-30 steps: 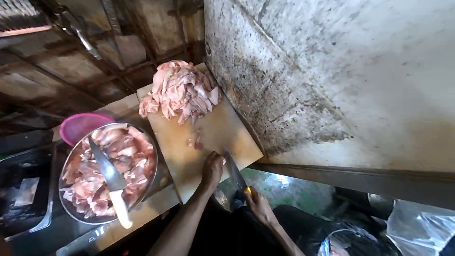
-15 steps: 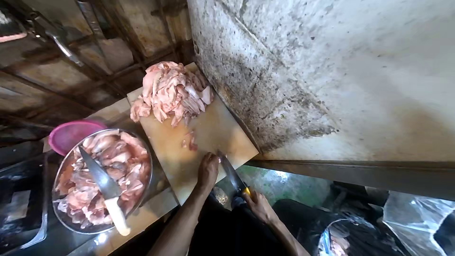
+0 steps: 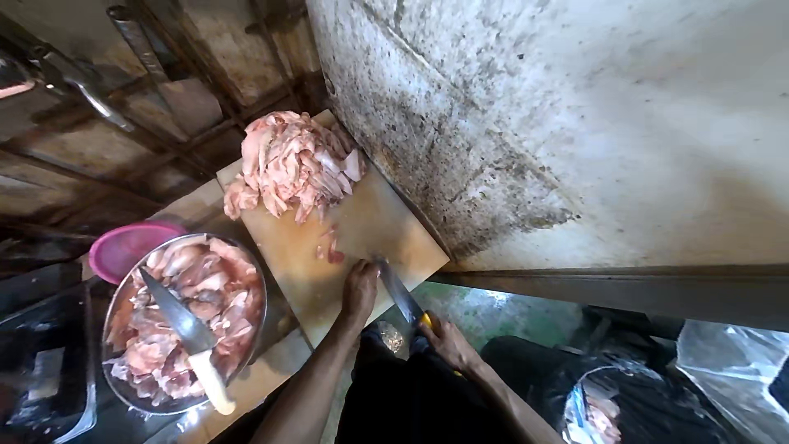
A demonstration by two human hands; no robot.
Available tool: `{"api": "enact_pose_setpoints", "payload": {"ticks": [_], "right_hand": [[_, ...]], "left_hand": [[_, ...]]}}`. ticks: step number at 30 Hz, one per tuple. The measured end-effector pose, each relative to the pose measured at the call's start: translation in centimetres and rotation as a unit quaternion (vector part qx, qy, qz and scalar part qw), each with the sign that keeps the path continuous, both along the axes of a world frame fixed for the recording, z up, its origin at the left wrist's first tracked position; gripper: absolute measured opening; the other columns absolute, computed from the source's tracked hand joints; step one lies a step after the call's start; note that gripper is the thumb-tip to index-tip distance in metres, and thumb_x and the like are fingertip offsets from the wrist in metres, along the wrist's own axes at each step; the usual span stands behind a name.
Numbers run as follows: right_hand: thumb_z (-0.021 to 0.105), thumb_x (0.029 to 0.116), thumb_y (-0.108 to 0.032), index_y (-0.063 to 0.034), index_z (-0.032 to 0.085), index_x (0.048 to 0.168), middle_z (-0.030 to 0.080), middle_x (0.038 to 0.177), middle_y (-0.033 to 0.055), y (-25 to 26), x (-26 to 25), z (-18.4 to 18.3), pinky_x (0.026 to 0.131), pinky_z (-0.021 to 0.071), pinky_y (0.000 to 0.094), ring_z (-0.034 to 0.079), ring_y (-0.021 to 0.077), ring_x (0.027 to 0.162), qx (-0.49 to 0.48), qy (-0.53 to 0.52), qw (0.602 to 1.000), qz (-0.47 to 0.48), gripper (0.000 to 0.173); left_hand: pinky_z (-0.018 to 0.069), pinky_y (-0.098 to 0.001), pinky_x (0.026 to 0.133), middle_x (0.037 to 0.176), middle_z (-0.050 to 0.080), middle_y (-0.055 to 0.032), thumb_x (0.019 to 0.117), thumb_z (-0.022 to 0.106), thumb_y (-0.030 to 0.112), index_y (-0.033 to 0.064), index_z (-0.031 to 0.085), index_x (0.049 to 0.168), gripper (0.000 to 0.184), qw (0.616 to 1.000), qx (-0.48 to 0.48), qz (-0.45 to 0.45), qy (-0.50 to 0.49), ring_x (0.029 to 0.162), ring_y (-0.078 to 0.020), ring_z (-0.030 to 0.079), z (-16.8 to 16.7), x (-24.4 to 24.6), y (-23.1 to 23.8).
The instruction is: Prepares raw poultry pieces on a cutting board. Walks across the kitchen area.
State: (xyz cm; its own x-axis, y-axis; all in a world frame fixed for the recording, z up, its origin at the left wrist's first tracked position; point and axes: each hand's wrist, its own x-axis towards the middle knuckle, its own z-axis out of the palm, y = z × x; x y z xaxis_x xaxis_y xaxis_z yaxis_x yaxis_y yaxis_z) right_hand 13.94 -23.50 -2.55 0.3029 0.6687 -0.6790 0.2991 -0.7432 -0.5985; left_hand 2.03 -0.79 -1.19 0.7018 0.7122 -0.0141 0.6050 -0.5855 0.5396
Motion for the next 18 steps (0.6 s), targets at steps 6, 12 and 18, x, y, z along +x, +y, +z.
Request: {"api": "enact_pose_setpoints", "payload": {"ticks": [6, 12, 18], "right_hand": [[0.046, 0.1032, -0.055, -0.0103, 0.063, 0.122, 0.068, 0.089, 0.0109, -1.6, 0.1, 0.4, 0.078, 0.0567, 0.0500, 0.069, 0.0261, 0.080, -0.021, 0.009, 1.000, 0.002, 0.051], [0.046, 0.1028, -0.057, -0.0116, 0.064, 0.118, 0.066, 0.087, 0.0091, 2.5, 0.7, -0.7, 0.076, 0.0560, 0.0489, 0.067, 0.0243, 0.079, 0.018, 0.019, 1.000, -0.016, 0.051], [0.047, 0.1023, -0.058, -0.0105, 0.065, 0.122, 0.068, 0.091, 0.0120, -1.1, 0.7, -0.6, 0.080, 0.0562, 0.0513, 0.069, 0.0273, 0.084, -0.003, 0.014, 1.000, 0.008, 0.054]], "left_hand": [[0.0592, -0.0395, 0.093, 0.106, 0.073, -0.0104, 0.0984, 0.064, 0.006, 0.0070, 0.078, 0.104, 0.015, 1.000, -0.009, -0.026, 0.004, 0.102, -0.0231, 0.071, 0.4, 0.0, 0.3], [0.0585, -0.0387, 0.095, 0.106, 0.072, -0.0098, 0.0990, 0.063, 0.007, 0.0058, 0.077, 0.101, 0.014, 0.998, 0.000, -0.048, 0.040, 0.104, -0.0228, 0.070, 0.5, 0.2, 0.8], [0.0594, -0.0388, 0.093, 0.106, 0.073, -0.0099, 0.0982, 0.066, 0.010, 0.0061, 0.077, 0.101, 0.012, 0.998, 0.011, -0.048, 0.024, 0.102, -0.0222, 0.071, 0.4, 0.2, 0.7]]}}
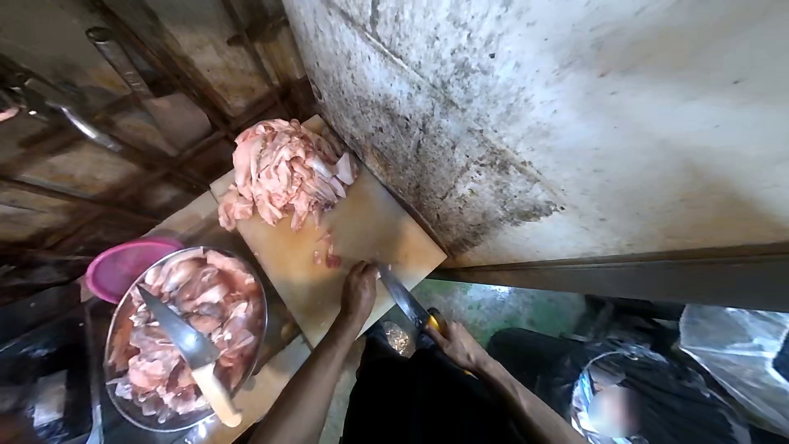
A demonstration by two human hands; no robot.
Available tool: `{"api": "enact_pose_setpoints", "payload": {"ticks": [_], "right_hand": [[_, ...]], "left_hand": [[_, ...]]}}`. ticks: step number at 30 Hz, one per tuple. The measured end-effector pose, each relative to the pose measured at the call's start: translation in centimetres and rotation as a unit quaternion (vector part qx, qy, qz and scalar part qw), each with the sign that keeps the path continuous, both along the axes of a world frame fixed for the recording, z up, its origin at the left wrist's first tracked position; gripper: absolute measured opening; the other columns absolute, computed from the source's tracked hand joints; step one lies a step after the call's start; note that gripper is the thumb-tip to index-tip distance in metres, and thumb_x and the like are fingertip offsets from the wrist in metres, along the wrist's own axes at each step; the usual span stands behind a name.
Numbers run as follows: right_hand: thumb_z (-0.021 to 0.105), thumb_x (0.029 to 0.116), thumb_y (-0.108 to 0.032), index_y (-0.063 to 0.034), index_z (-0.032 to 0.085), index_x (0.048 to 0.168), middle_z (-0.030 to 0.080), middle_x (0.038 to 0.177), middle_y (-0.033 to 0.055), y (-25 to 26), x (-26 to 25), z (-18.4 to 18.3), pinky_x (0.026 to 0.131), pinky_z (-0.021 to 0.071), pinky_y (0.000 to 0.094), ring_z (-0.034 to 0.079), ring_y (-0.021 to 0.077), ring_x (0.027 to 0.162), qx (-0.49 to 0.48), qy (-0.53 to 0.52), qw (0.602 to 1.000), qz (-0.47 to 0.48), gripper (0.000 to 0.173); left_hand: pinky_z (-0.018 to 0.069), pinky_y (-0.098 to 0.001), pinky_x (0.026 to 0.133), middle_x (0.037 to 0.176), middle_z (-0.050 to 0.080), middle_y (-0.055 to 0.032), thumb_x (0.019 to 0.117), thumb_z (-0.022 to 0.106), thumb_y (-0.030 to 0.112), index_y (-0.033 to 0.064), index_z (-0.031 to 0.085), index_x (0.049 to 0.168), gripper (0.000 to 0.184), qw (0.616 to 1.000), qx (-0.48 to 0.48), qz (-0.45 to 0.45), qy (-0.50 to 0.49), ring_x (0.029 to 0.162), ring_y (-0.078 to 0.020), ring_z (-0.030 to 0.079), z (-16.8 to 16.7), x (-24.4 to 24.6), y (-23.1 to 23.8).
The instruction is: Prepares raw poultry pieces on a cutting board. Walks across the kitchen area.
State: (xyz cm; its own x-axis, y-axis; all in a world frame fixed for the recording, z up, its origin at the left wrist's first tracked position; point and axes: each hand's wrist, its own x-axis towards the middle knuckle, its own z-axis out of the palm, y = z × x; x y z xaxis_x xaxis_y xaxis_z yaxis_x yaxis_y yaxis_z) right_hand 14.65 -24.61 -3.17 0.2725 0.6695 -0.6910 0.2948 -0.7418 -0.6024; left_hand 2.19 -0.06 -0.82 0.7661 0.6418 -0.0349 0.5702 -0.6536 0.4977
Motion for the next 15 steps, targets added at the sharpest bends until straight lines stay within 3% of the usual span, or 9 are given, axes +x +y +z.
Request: {"api": "enact_pose_setpoints", "payload": {"ticks": [8, 15], "right_hand": [[0.046, 0.1024, -0.057, -0.0108, 0.065, 0.119, 0.067, 0.091, 0.0111, 3.7, -0.1, 0.1, 0.079, 0.0554, 0.0503, 0.068, 0.0257, 0.084, 0.021, 0.020, 0.999, -0.024, 0.053], [0.047, 0.1027, -0.055, -0.0088, 0.064, 0.120, 0.067, 0.091, 0.0126, -0.4, -1.0, -0.3, 0.080, 0.0556, 0.0509, 0.068, 0.0271, 0.083, 0.012, 0.041, 0.999, -0.018, 0.052]], "left_hand": [[0.0598, -0.0395, 0.092, 0.104, 0.072, -0.0096, 0.0985, 0.065, 0.009, 0.0052, 0.076, 0.098, 0.012, 1.000, -0.006, -0.014, 0.015, 0.100, -0.0220, 0.071, 0.1, -0.1, 0.4], [0.0597, -0.0411, 0.093, 0.109, 0.073, -0.0085, 0.0991, 0.065, 0.013, 0.0076, 0.077, 0.103, 0.014, 0.999, -0.031, -0.012, 0.011, 0.101, -0.0213, 0.071, -0.2, -0.5, 0.6]]}}
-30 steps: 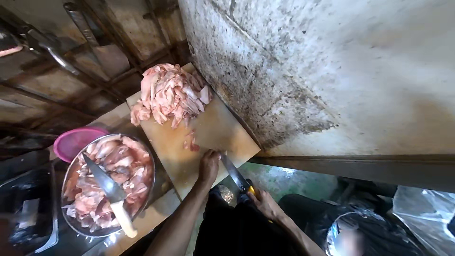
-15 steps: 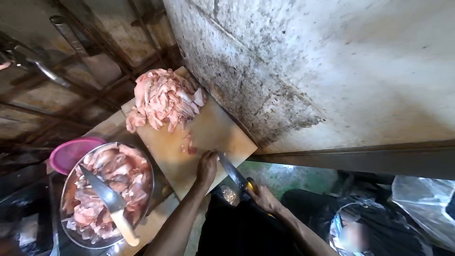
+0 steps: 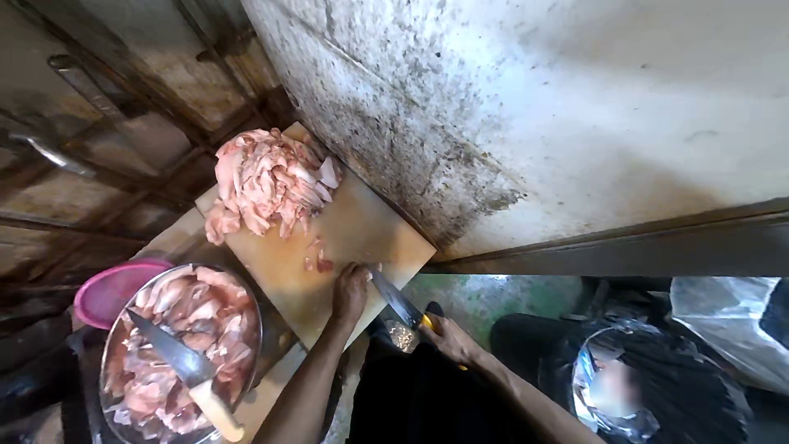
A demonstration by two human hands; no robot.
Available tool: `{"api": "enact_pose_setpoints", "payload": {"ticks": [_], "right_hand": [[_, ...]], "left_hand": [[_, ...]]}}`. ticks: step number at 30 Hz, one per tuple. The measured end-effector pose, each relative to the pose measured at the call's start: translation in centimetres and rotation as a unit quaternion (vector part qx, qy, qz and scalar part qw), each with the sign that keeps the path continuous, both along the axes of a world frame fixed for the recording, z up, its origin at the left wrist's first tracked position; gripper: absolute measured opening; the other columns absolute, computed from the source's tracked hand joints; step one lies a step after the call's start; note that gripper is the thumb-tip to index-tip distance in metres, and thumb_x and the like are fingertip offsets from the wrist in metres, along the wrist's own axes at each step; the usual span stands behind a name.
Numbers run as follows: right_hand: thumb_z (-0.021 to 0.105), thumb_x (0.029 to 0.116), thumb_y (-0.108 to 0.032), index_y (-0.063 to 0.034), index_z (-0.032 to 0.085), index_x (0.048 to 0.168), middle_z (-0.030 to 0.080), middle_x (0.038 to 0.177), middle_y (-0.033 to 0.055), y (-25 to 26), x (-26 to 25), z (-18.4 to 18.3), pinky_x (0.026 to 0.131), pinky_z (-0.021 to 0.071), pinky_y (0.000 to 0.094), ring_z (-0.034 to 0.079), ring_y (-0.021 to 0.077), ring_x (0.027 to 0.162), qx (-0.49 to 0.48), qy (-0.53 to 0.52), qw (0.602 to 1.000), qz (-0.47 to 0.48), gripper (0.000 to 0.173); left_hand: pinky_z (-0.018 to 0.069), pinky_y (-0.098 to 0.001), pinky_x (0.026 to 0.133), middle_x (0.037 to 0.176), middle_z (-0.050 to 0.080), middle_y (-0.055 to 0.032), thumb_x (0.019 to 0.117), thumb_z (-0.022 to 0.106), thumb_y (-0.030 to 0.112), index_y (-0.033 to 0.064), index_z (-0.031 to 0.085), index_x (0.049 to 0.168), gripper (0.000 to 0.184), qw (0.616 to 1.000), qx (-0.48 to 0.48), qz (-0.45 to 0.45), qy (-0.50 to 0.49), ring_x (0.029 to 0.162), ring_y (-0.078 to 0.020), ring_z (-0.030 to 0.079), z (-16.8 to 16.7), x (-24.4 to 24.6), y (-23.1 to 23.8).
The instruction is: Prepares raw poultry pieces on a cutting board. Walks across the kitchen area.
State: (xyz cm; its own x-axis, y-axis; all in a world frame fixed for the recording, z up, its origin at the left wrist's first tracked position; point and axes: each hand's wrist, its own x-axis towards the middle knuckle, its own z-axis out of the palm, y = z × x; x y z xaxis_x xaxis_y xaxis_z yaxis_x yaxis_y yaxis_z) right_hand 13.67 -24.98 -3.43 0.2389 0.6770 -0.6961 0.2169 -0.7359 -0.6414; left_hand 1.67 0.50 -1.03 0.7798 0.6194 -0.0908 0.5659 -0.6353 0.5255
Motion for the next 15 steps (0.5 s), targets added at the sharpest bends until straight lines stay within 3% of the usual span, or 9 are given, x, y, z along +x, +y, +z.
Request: {"api": "enact_pose_setpoints", "payload": {"ticks": [7, 15], "right_hand": [[0.047, 0.1017, -0.059, -0.0120, 0.065, 0.117, 0.066, 0.087, 0.0095, 3.5, 0.1, -0.8, 0.075, 0.0559, 0.0491, 0.067, 0.0241, 0.078, 0.024, 0.016, 0.999, -0.027, 0.052], [0.046, 0.1030, -0.056, -0.0086, 0.064, 0.117, 0.067, 0.092, 0.0137, 0.9, -0.3, 0.0, 0.081, 0.0545, 0.0523, 0.068, 0.0288, 0.086, 0.010, -0.002, 1.000, 0.004, 0.053]], "left_hand": [[0.0601, -0.0386, 0.091, 0.109, 0.072, -0.0070, 0.0989, 0.065, 0.012, 0.0084, 0.076, 0.102, 0.012, 1.000, 0.007, 0.001, 0.012, 0.100, -0.0189, 0.071, 0.2, 0.0, 0.3], [0.0597, -0.0387, 0.092, 0.107, 0.073, -0.0067, 0.0978, 0.067, 0.013, 0.0090, 0.077, 0.101, 0.011, 1.000, 0.003, 0.005, 0.023, 0.099, -0.0186, 0.071, 0.6, 0.2, 0.1]]}}
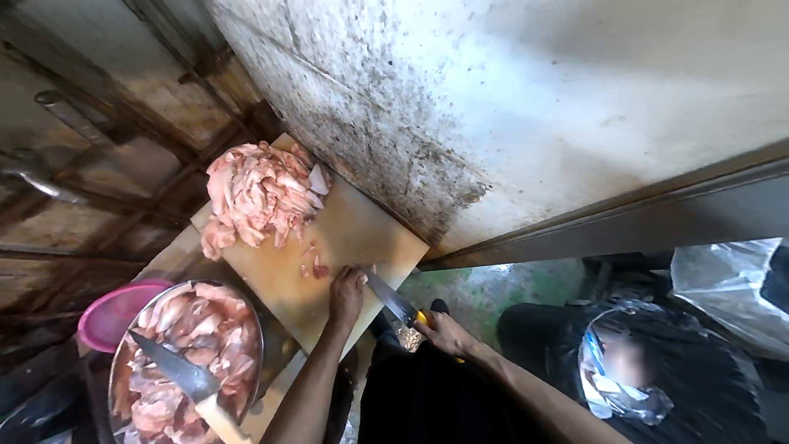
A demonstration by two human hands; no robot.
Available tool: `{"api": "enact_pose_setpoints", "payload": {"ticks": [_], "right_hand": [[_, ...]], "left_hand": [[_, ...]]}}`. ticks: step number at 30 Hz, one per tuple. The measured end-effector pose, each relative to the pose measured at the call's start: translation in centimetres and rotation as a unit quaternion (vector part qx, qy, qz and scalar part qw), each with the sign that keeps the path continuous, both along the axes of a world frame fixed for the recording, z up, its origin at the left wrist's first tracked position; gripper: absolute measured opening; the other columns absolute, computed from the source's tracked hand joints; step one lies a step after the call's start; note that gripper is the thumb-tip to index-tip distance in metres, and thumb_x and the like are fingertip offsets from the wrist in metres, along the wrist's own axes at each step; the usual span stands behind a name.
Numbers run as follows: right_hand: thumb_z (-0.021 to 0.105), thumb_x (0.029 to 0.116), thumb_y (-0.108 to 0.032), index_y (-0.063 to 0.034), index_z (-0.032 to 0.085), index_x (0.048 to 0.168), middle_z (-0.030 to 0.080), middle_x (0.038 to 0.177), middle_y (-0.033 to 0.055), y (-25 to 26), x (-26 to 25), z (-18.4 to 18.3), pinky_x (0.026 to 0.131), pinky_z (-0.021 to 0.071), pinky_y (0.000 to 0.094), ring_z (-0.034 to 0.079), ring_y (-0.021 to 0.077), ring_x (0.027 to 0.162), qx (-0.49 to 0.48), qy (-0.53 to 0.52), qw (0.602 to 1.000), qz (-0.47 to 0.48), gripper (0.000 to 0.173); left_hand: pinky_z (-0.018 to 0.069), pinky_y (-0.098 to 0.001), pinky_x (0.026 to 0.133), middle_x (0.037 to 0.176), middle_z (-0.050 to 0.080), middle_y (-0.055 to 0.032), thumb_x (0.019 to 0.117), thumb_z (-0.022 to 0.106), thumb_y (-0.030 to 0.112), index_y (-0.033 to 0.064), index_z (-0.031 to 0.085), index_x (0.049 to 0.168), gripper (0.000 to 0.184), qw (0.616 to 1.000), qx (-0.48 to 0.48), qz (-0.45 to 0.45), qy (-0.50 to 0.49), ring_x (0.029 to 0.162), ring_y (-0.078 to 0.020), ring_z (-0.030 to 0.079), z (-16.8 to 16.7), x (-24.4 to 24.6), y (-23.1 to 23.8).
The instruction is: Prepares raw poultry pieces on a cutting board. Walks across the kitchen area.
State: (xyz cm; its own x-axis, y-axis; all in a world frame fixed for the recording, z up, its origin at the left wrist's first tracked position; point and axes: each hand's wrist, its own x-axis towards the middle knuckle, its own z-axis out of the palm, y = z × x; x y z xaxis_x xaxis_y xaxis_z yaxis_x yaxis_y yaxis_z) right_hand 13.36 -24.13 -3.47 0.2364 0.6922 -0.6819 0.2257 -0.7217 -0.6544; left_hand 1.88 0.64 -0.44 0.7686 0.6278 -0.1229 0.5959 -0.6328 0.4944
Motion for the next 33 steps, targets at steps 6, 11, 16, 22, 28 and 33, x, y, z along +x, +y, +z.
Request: {"api": "enact_pose_setpoints", "payload": {"ticks": [6, 11, 16, 22, 28, 33], "right_hand": [[0.043, 0.1044, -0.055, -0.0093, 0.064, 0.121, 0.068, 0.097, 0.0149, 3.7, 0.1, 0.3, 0.083, 0.0544, 0.0537, 0.068, 0.0300, 0.090, 0.009, 0.007, 1.000, -0.013, 0.053], [0.044, 0.1046, -0.053, -0.0076, 0.064, 0.118, 0.067, 0.096, 0.0158, 4.7, 0.2, 1.1, 0.082, 0.0538, 0.0546, 0.068, 0.0313, 0.090, 0.009, 0.013, 1.000, -0.020, 0.052], [0.045, 0.1032, -0.057, -0.0069, 0.065, 0.115, 0.067, 0.092, 0.0158, 1.1, -1.0, -0.2, 0.081, 0.0543, 0.0558, 0.068, 0.0318, 0.087, 0.021, 0.022, 0.999, -0.015, 0.055], [0.045, 0.1030, -0.057, -0.0081, 0.065, 0.113, 0.066, 0.090, 0.0139, 2.3, -1.5, -0.1, 0.078, 0.0540, 0.0537, 0.067, 0.0293, 0.083, 0.018, 0.052, 0.998, -0.037, 0.054], [0.046, 0.1047, -0.054, -0.0061, 0.063, 0.118, 0.067, 0.096, 0.0170, 4.1, -1.7, 0.4, 0.083, 0.0542, 0.0546, 0.068, 0.0323, 0.090, 0.026, 0.032, 0.999, -0.023, 0.052], [0.045, 0.1024, -0.060, -0.0062, 0.064, 0.115, 0.067, 0.093, 0.0164, 1.9, -1.9, -0.5, 0.081, 0.0552, 0.0558, 0.069, 0.0328, 0.089, 0.029, 0.011, 1.000, 0.000, 0.059]], "left_hand": [[0.0605, -0.0382, 0.089, 0.105, 0.073, -0.0069, 0.0973, 0.066, 0.010, 0.0077, 0.077, 0.100, 0.011, 1.000, 0.010, -0.011, 0.012, 0.096, -0.0188, 0.071, 0.2, 0.1, 0.3], [0.0603, -0.0398, 0.089, 0.105, 0.073, -0.0076, 0.0975, 0.066, 0.012, 0.0077, 0.077, 0.102, 0.013, 1.000, 0.005, -0.007, 0.021, 0.094, -0.0196, 0.071, 0.7, 0.3, 0.4], [0.0597, -0.0404, 0.091, 0.104, 0.074, -0.0089, 0.0982, 0.066, 0.014, 0.0076, 0.078, 0.102, 0.014, 1.000, 0.011, -0.013, 0.026, 0.096, -0.0210, 0.072, 0.7, 0.3, 0.5], [0.0607, -0.0379, 0.089, 0.102, 0.074, -0.0091, 0.0979, 0.066, 0.011, 0.0059, 0.077, 0.100, 0.013, 1.000, 0.028, -0.006, 0.008, 0.093, -0.0198, 0.072, 0.2, -0.1, 0.3], [0.0610, -0.0393, 0.088, 0.102, 0.074, -0.0114, 0.0967, 0.067, 0.011, 0.0047, 0.078, 0.100, 0.012, 0.999, 0.050, -0.009, 0.003, 0.092, -0.0223, 0.072, 0.0, -0.9, 0.5], [0.0612, -0.0378, 0.088, 0.102, 0.073, -0.0117, 0.0965, 0.067, 0.011, 0.0051, 0.078, 0.099, 0.013, 0.998, 0.063, 0.001, -0.010, 0.093, -0.0218, 0.072, -0.2, -0.9, 0.2]]}}
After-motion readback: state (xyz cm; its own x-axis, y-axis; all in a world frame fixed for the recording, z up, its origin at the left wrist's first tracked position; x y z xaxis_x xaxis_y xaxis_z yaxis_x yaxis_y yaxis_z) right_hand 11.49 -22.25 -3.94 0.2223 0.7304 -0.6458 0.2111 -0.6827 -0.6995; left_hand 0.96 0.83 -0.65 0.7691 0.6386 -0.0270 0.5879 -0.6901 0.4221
